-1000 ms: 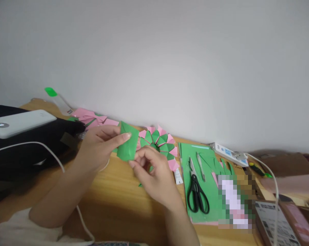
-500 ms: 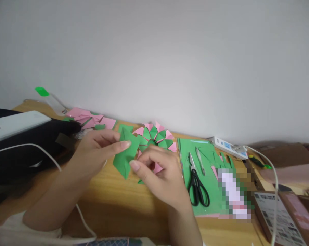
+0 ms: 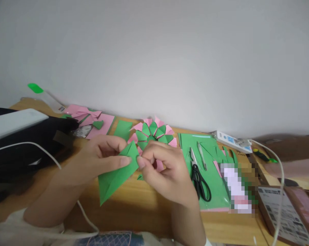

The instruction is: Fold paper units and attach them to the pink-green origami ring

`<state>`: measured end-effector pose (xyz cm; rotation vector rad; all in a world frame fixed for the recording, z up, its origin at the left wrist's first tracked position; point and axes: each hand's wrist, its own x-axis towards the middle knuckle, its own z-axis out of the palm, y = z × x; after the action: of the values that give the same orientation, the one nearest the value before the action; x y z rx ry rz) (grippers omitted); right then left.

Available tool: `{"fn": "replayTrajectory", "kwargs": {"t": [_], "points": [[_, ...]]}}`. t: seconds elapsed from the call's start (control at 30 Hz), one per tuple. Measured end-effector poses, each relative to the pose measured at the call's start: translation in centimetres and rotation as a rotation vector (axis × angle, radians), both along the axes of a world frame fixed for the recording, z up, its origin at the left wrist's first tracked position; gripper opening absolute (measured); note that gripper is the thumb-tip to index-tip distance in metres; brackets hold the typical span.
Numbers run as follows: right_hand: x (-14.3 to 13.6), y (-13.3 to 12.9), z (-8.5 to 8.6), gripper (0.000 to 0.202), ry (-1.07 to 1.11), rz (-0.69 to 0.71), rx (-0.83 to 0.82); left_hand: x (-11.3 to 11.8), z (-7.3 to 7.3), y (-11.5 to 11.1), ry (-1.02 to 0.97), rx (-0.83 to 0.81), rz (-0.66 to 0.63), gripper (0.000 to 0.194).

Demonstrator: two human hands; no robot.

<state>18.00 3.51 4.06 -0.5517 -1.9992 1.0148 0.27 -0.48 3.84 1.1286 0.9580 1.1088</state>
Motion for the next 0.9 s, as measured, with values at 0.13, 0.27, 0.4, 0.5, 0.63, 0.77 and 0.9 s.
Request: {"fn": "replayTrajectory", "kwargs": {"t": [0.13, 0.27, 0.4, 0.5, 0.63, 0.77, 0.9], "points": [[-0.1, 0.0, -0.5, 0.020, 0.067, -0.065, 0.129, -0.3, 0.1, -0.1, -0.042, 0.040, 0.014, 0.016], [-0.3, 0.0, -0.9, 0.020, 0.123, -0.217, 0.203, -0.7, 0.1, -0.3, -0.037, 0.087, 0.024, 0.003], [-0.5, 0.0, -1.1, 0.022, 0.134, -0.269, 0.163, -0.6, 0.0, -0.4, -0.020, 0.120, 0.093, 0.001], [-0.4, 0.1, -1.2, 0.025, 0.102, -0.268, 0.120, -0.3, -0.2, -0.4, -0.062, 0.153, 0.230, 0.019], [-0.3, 0.3, -1.4, 0.027, 0.157, -0.316, 0.101, -0.4, -0.1, -0.6, -0.018, 0.227, 0.283, 0.022], [-0.5, 0.4, -1.6, 0.027, 0.238, -0.364, 0.052, -1.1, 0.0, -0.9, 0.000, 0.226, 0.192, 0.031], [-0.7, 0.4, -1.7, 0.027, 0.243, -0.384, 0.049, -1.0, -0.3, -1.0, 0.031, 0.242, 0.195, 0.037]]}}
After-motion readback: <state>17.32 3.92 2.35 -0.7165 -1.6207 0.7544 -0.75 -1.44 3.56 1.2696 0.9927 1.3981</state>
